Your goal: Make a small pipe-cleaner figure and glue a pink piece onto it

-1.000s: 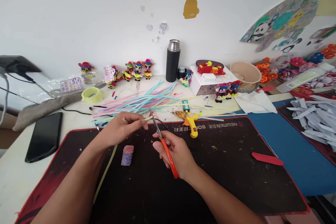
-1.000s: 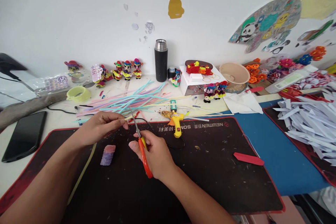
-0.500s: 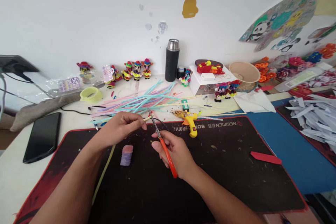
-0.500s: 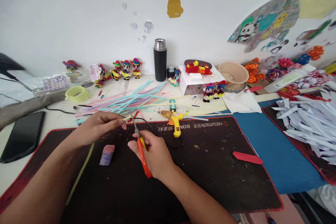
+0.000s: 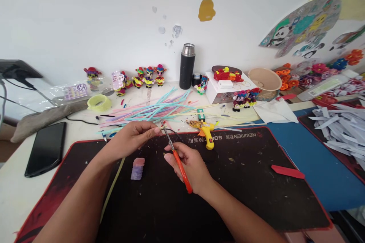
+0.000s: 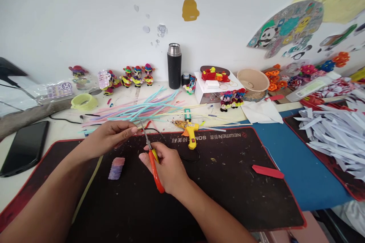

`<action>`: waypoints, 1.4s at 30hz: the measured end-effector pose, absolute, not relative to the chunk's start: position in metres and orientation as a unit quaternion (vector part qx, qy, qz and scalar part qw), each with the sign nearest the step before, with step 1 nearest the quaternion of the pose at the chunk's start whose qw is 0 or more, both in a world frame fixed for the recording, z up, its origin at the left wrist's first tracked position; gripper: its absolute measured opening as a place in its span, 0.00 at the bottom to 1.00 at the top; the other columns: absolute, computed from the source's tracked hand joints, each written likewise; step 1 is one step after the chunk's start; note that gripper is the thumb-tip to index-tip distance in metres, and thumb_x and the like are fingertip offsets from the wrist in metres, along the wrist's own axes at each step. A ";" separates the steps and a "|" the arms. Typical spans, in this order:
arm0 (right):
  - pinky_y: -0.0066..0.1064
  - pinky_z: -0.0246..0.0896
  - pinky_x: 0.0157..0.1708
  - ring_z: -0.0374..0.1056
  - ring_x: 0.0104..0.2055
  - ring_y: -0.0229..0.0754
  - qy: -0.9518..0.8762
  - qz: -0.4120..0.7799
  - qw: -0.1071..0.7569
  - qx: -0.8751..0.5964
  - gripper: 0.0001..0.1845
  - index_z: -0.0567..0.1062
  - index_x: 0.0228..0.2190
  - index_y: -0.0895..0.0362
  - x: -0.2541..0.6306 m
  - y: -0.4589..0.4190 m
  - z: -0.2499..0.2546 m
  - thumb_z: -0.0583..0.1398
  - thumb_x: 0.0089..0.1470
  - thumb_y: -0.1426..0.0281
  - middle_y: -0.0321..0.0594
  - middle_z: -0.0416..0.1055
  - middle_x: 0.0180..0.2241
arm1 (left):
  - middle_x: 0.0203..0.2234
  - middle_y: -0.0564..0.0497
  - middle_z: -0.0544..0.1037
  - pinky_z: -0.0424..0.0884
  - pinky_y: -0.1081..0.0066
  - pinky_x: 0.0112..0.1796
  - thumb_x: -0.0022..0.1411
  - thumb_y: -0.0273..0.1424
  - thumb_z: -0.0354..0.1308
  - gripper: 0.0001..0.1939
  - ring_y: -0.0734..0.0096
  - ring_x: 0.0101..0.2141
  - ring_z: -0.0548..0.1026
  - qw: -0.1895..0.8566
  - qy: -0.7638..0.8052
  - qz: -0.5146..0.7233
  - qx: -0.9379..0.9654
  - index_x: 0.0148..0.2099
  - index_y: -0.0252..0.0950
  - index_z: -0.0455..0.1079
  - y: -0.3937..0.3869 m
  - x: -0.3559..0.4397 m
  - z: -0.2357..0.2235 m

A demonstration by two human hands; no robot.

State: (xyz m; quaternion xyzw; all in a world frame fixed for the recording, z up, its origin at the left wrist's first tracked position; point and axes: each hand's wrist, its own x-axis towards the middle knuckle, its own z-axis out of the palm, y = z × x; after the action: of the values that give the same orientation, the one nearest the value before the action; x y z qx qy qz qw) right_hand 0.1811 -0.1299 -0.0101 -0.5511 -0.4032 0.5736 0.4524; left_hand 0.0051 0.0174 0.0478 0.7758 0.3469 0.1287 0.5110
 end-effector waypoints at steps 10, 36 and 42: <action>0.24 0.46 0.14 0.50 0.13 0.30 -0.375 0.611 0.424 -0.553 0.21 0.72 0.38 0.54 0.179 -0.133 0.003 0.64 0.59 0.49 0.23 0.56 0.17 | 0.18 0.57 0.66 0.59 0.75 0.24 0.67 0.53 0.56 0.25 0.75 0.21 0.63 0.523 0.346 0.063 0.776 0.37 0.35 0.76 0.022 -0.003 0.048; 0.20 0.49 0.11 0.50 0.11 0.29 -0.267 0.731 0.327 -0.536 0.13 0.70 0.36 0.55 0.173 -0.139 0.013 0.63 0.54 0.60 0.21 0.57 0.16 | 0.24 0.52 0.77 0.57 0.69 0.30 0.66 0.40 0.52 0.16 0.66 0.27 0.70 0.338 0.350 -0.037 0.873 0.29 0.40 0.73 0.025 0.000 0.033; 0.20 0.49 0.10 0.50 0.11 0.29 -0.233 0.720 0.417 -0.503 0.22 0.72 0.40 0.56 0.178 -0.148 0.007 0.66 0.56 0.51 0.22 0.59 0.16 | 0.28 0.51 0.79 0.60 0.69 0.33 0.68 0.40 0.51 0.16 0.63 0.30 0.73 0.352 0.371 -0.007 0.859 0.35 0.40 0.75 0.033 -0.009 0.033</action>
State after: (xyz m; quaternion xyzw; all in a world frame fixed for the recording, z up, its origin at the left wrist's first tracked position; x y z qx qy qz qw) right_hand 0.1776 -0.1482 0.0070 -0.5029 -0.2334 0.7199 0.4175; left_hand -0.0093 0.0329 0.0328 0.8594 0.3712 -0.0067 0.3516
